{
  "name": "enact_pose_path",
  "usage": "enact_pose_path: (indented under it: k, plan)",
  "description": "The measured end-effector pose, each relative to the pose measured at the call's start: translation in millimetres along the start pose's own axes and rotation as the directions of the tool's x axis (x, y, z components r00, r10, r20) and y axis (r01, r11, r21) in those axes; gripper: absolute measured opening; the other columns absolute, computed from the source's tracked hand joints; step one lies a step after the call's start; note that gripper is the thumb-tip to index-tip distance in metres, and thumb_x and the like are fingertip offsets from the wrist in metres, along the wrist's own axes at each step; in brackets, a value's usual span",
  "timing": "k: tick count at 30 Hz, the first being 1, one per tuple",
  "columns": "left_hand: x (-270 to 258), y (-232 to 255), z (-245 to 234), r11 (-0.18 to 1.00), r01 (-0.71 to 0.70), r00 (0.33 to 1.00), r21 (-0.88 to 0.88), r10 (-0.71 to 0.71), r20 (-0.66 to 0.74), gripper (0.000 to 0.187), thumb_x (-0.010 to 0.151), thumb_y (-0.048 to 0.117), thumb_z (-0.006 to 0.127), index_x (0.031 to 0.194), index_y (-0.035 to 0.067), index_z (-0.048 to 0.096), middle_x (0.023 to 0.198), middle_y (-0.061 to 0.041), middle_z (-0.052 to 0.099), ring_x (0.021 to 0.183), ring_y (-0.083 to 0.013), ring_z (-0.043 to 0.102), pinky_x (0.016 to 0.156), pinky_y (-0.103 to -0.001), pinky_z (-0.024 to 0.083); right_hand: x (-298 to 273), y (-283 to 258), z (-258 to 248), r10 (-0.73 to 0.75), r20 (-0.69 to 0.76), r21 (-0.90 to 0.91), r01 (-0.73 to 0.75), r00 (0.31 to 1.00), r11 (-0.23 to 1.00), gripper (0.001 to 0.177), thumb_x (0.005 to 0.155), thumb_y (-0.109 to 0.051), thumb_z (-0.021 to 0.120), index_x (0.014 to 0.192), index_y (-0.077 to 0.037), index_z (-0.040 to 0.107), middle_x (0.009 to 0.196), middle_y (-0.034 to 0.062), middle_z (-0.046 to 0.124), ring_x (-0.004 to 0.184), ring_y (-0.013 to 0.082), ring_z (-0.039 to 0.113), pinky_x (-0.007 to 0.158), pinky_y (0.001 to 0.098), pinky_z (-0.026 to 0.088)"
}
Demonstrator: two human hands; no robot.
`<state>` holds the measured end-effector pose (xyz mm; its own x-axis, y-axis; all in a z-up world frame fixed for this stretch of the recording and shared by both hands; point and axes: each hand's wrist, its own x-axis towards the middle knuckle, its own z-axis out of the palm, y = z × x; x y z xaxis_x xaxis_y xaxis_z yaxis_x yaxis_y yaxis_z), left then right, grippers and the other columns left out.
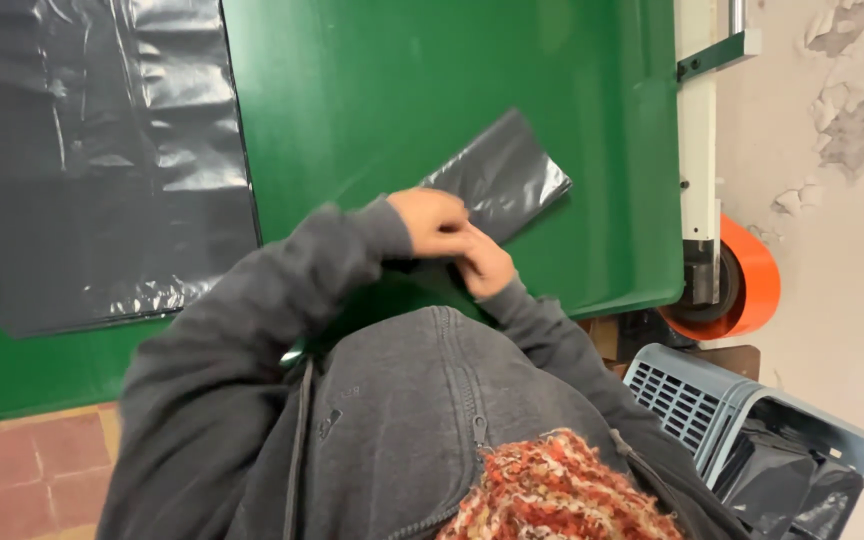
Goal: Folding plastic bags and placing them into a plastic crate.
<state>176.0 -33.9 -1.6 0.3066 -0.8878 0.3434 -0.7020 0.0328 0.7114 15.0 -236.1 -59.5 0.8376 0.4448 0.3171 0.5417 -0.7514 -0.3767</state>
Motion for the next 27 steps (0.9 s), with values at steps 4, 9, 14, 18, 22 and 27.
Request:
enact_pose_path:
  k: [4,9,14,18,22,27]
  plan:
    - [51.5,-64.7,13.9,0.639,0.635,0.767,-0.435,-0.590,0.253,0.055,0.097,0.058,0.054,0.099,0.008,0.076,0.093,-0.013,0.076,0.086,-0.0300,0.072,0.080,-0.042,0.055,-74.8,59.0,21.8,0.817,0.061,0.670,-0.631,0.573,0.392,0.022,0.104,-0.009,0.053,0.124,-0.003,0.060,0.104,0.0115,0.061,0.093,0.0212,0.059,0.083,0.0414,0.048]
    - [57.6,-48.9,17.2,0.692,0.686,0.707,-0.223,-0.707,-0.020,0.050,0.092,0.060,0.060,0.100,0.012,0.073,0.093,-0.014,0.075,0.087,-0.0341,0.072,0.080,-0.046,0.054,-50.7,63.0,-38.2,0.879,0.316,0.947,-0.176,0.357,-0.269,0.010,0.096,-0.012,0.056,0.105,-0.014,0.059,0.094,0.0011,0.065,0.080,0.0180,0.064,0.068,0.0355,0.055]
    - [26.7,-12.1,33.9,0.700,0.680,0.575,-0.220,-0.695,-0.432,0.048,0.082,0.033,0.074,0.124,0.014,0.060,0.122,-0.015,0.069,0.102,-0.0385,0.067,0.086,-0.049,0.053,-24.1,39.4,-67.6,0.828,-0.210,0.747,-0.462,0.519,0.479,0.029,0.091,-0.009,0.064,0.114,-0.015,0.048,0.090,0.0027,0.062,0.072,0.0130,0.066,0.061,0.0312,0.061]
    - [-76.0,25.9,9.7,0.842,0.539,0.677,-0.017,-0.446,-0.585,0.055,0.087,0.030,0.074,0.134,0.009,0.055,0.131,-0.014,0.060,0.121,-0.0352,0.059,0.097,-0.043,0.054,37.6,-38.8,-60.7,0.680,-0.465,0.353,-0.585,0.567,0.730,0.034,0.096,-0.003,0.072,0.124,-0.003,0.053,0.103,0.0066,0.055,0.081,0.0142,0.055,0.073,0.0293,0.051]
    - [-211.3,89.6,-42.8,0.714,0.677,0.631,0.180,-0.436,-0.642,0.071,0.083,0.045,0.078,0.137,0.006,0.054,0.146,-0.013,0.049,0.143,-0.0367,0.039,0.109,-0.061,0.038,132.2,-118.2,-10.7,0.070,-0.049,0.163,-0.062,0.996,0.985,0.055,0.083,-0.016,0.080,0.133,-0.003,0.059,0.134,0.0175,0.057,0.123,0.0345,0.054,0.106,0.0443,0.045]
    - [-316.1,98.6,-22.0,0.461,0.866,0.454,0.196,-0.557,-0.696,0.086,0.069,0.047,0.080,0.138,0.003,0.054,0.152,-0.016,0.042,0.146,-0.0401,0.027,0.107,-0.070,0.025,197.7,-175.7,69.9,-0.357,0.242,0.179,0.320,0.902,0.930,0.080,0.077,-0.035,0.084,0.142,0.001,0.052,0.149,0.0229,0.049,0.143,0.0430,0.042,0.117,0.0524,0.035]
